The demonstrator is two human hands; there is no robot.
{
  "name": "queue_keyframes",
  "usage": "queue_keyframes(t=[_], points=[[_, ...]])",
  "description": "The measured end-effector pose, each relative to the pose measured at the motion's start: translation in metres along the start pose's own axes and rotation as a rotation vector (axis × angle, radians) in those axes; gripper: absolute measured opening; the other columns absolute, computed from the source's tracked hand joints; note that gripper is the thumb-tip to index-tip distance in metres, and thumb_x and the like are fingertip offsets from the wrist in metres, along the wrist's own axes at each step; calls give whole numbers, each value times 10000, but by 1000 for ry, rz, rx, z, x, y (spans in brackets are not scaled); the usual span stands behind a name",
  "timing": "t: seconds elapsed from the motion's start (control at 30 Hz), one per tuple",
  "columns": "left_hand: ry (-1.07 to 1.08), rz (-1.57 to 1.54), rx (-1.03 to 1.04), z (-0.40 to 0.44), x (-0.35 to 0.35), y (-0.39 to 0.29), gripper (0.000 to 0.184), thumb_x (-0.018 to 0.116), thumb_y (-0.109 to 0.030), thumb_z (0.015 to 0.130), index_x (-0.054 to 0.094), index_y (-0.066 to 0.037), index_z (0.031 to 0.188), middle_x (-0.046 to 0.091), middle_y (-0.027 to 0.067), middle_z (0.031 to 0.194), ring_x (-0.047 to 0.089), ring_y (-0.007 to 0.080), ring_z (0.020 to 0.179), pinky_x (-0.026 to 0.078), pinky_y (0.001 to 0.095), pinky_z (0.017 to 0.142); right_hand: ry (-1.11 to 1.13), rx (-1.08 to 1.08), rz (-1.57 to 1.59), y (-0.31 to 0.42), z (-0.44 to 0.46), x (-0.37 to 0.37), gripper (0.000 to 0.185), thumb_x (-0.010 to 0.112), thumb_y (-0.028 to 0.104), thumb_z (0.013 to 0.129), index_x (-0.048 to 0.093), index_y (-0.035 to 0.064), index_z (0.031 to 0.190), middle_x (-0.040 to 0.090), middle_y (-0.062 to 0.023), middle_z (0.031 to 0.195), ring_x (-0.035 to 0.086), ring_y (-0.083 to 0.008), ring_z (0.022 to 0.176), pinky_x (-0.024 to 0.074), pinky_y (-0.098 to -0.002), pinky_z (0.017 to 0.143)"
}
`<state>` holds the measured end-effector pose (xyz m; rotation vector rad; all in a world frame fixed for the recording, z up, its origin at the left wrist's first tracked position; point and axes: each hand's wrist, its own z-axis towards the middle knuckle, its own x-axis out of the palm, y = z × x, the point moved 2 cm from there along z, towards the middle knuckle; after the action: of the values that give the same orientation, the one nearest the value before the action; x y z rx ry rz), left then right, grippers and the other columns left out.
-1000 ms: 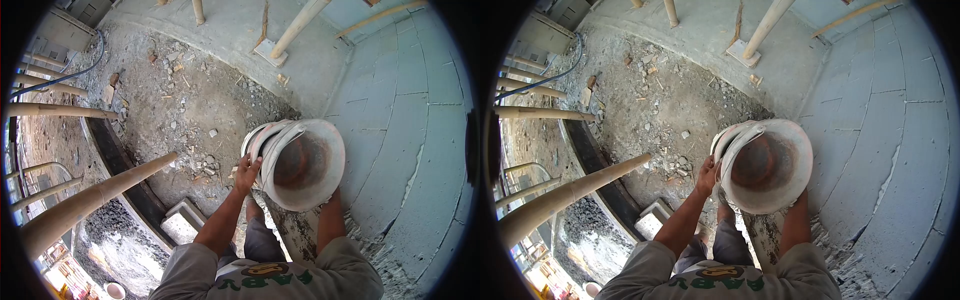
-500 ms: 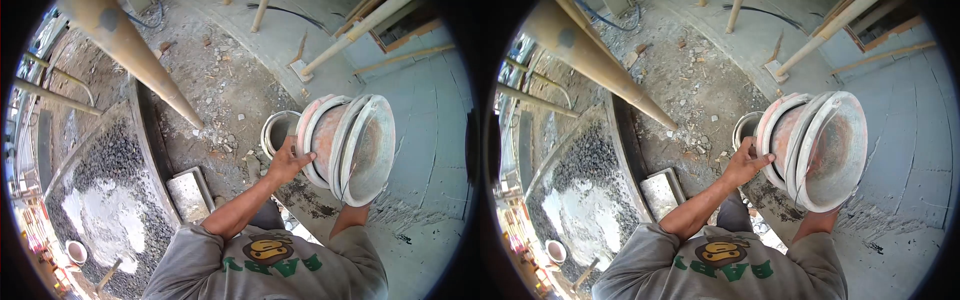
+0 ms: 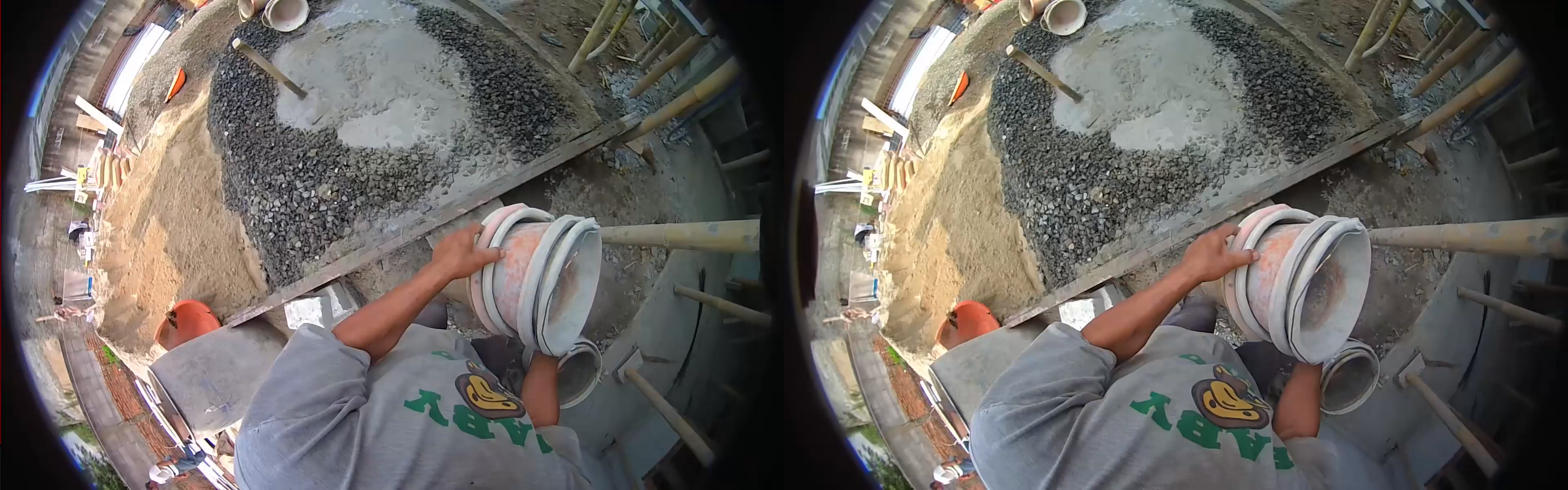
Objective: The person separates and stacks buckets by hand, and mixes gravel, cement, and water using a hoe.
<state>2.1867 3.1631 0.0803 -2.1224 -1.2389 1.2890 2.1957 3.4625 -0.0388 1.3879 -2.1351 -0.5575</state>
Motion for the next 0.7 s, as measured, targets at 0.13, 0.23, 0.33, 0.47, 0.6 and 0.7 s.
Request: queue_keyframes(t=[0.13,0.23,0.33,0.47,0.6,0.7], points=[[-346,-17,-180,-49,-95,75,734,672,-562,677,584,-54,1200,659,212,933,641,328,897,480,385,792,316,169,-279,-59,12,134,553,437,452,935,418,59,1323,570,-110,1214,608,-258,988,505,-416,826],[-404,-63,-279,-104,-170,97,712,678,-503,689,592,11,1173,623,261,1074,608,363,1024,460,398,885,505,250,-478,-101,1,206,551,440,448,936,418,56,1323,576,-112,1207,614,-259,978,509,-412,819],[-589,-6,-401,-139,-230,128,687,714,-453,670,591,23,1150,631,257,1055,621,332,1001,456,376,888,640,291,-712,-131,-8,238,549,444,443,936,417,54,1323,581,-115,1199,620,-260,968,513,-408,813],[-783,119,-573,-126,-270,216,706,694,-469,691,547,-2,1200,616,237,1112,602,327,1051,447,396,906,580,251,-1031,-128,3,211,454,486,406,931,544,45,1201,638,-129,1058,631,-207,822,516,-326,704],[-708,107,-609,-64,-182,373,699,648,-425,754,478,11,1273,567,257,1187,554,373,1109,421,403,948,322,173,-821,-83,20,81,468,511,424,921,529,61,1216,655,-94,988,625,-175,814,516,-296,697],[-896,196,-551,-57,-91,392,648,591,-387,818,435,22,1296,522,283,1229,514,424,1129,404,433,954,-100,204,-718,-64,42,-93,237,524,326,915,550,91,899,551,-40,669,499,-120,481,378,-281,393]])
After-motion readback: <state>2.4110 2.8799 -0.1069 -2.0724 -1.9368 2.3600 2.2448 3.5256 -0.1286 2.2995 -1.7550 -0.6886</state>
